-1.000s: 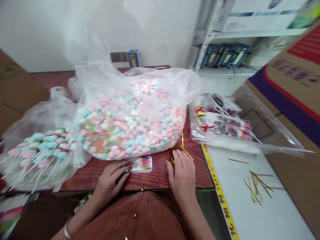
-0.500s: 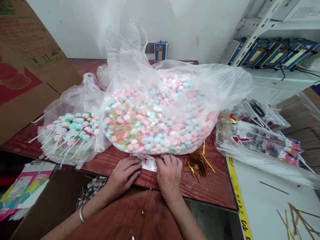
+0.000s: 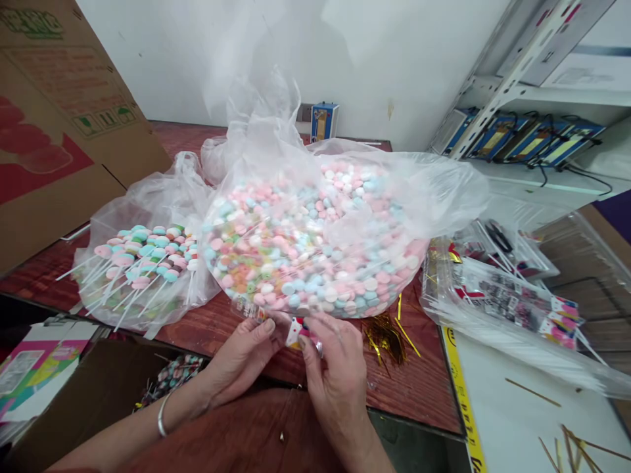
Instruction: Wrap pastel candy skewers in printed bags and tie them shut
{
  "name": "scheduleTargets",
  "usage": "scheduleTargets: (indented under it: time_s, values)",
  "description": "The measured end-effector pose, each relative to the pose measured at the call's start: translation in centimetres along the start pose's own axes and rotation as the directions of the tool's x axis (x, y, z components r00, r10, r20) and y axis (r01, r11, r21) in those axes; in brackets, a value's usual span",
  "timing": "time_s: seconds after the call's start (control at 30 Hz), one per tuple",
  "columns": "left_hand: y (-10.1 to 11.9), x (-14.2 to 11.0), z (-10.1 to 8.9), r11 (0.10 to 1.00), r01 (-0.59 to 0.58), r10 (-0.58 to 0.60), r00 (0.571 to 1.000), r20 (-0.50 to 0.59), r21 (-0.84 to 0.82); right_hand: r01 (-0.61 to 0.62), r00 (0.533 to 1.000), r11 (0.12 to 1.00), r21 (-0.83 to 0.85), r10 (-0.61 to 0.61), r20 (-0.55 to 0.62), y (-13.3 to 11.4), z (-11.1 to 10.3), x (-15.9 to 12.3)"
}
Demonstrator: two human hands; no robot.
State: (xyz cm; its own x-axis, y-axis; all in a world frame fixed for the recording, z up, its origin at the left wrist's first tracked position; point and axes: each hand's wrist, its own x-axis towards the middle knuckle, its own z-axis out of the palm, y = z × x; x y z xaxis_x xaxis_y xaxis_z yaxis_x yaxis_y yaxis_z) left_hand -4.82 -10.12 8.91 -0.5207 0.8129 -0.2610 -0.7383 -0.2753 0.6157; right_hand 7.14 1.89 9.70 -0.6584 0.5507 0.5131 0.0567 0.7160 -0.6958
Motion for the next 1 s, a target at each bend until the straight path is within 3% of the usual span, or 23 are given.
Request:
scheduleTargets:
  time_s: [0.07,0.13,0.2,0.23,0.37,0.47,0.57,0.67,0.83,0.9,1.0]
  values:
    - [0.4,0.4,0.4,0.996,-0.077,0.077,0.997,-0.012,0.049,-0.288,0.958,0.927,0.240,0.275,0.085,-0.2,0.6,0.0]
    - [0.7,0.6,0.7,0.985,-0.124,0.126,0.992,-0.010,0.117,-0.497,0.867,0.732,0.466,0.433,0.246,-0.4,1.4,-0.2]
    - [0.9,0.6,0.8,0.975,-0.146,0.156,0.987,-0.049,0.166,-0.548,0.832,0.608,0.575,0.463,0.305,-0.8,2.0,-0.2]
    - [0.9,0.6,0.8,0.973,-0.145,0.160,0.984,-0.073,0.178,-0.542,0.835,0.606,0.583,0.466,0.291,-1.0,2.1,-0.1]
    - [1.2,0.7,0.6,0.960,-0.138,0.170,0.979,-0.114,0.244,-0.458,0.889,0.773,0.440,0.412,0.202,-1.7,1.8,0.6]
    - [1.5,0.9,0.5,0.932,-0.188,0.236,0.964,-0.123,0.310,-0.355,0.934,0.887,0.295,0.329,0.137,-2.0,1.6,1.3]
    - [1.6,1.1,0.9,0.929,-0.260,0.309,0.936,-0.167,0.264,-0.233,0.972,0.961,0.147,0.224,0.074,-2.1,1.9,1.8]
    - [1.6,1.2,1.4,0.936,-0.303,0.337,0.919,-0.205,0.182,-0.112,0.993,0.993,0.028,0.111,0.024,-2.2,2.3,2.3]
    - [2.3,1.1,1.5,0.988,-0.152,0.154,0.983,-0.095,0.028,0.033,0.999,0.999,0.021,-0.034,0.042,-2.4,2.5,3.0]
    - [2.6,1.1,1.2,0.991,-0.112,0.102,0.987,-0.123,-0.072,-0.017,0.998,0.994,0.104,0.011,0.057,-2.5,2.2,3.0]
    - [2.9,1.4,0.6,0.968,-0.096,0.037,0.968,-0.247,-0.230,-0.143,0.990,0.965,0.220,0.137,0.039,-2.9,1.8,2.7]
